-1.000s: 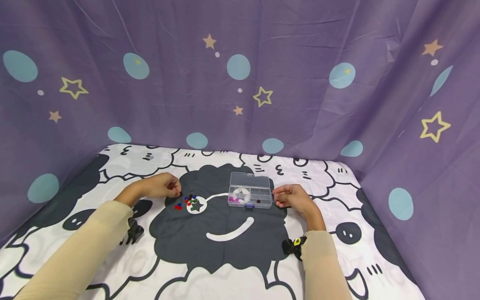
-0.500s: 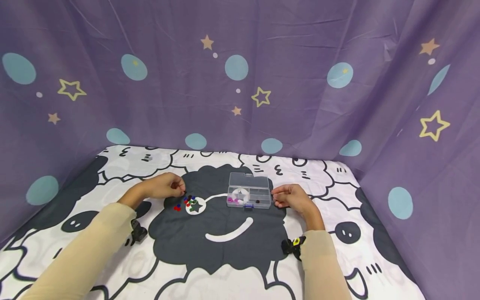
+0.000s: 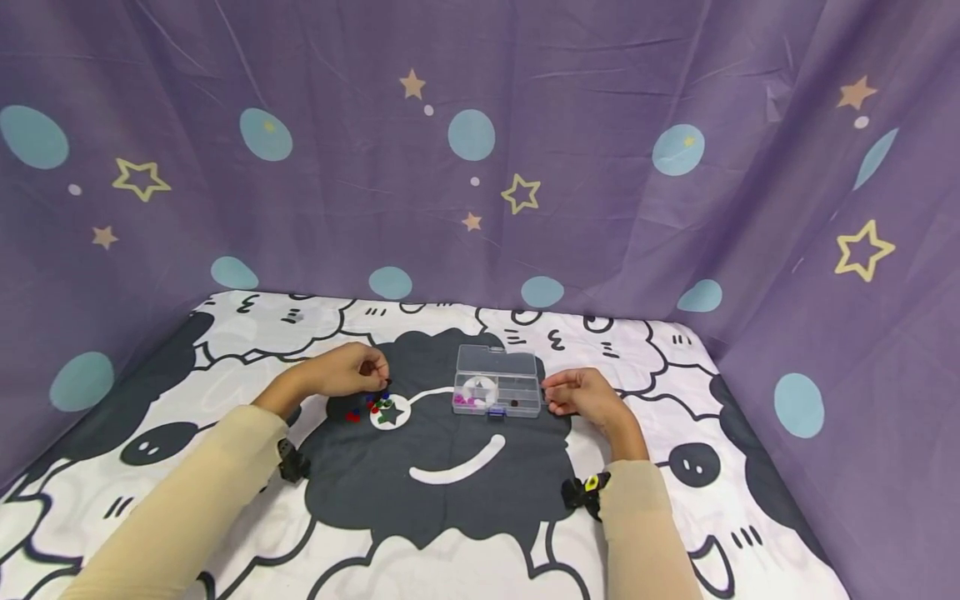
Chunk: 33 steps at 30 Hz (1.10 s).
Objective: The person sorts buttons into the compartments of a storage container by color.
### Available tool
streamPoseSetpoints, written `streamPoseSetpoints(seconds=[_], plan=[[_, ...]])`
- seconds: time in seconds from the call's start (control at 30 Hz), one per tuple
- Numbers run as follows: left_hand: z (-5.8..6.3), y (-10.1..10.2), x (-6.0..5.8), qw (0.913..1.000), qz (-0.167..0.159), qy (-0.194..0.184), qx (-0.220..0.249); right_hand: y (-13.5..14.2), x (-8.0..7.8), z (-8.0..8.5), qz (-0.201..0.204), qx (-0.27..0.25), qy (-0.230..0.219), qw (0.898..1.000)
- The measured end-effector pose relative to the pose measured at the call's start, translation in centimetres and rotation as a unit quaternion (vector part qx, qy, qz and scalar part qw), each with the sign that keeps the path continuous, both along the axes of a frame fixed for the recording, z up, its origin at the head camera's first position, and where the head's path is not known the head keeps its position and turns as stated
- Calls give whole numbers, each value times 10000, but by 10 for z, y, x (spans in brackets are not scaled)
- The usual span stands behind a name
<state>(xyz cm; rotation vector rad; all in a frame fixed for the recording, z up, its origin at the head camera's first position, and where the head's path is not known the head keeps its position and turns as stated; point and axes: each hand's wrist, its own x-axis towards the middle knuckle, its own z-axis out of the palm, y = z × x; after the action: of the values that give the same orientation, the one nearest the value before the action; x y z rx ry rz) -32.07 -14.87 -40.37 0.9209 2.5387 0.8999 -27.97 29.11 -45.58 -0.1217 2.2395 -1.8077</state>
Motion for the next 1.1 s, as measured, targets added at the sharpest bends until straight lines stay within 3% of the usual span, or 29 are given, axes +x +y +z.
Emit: streamPoseSetpoints(seconds=[0.53,0.83,1.1], plan=[[-1,27,-3,9996,-193,-124,151,0,0,2,1,0,-29,10000],[-1,41,-1,9994,-292,173,-27,-1,0,2,-10,-33,-12,10000],[-3,52,0,9984,-527,100,186,0,0,0,1,0,2,10000]])
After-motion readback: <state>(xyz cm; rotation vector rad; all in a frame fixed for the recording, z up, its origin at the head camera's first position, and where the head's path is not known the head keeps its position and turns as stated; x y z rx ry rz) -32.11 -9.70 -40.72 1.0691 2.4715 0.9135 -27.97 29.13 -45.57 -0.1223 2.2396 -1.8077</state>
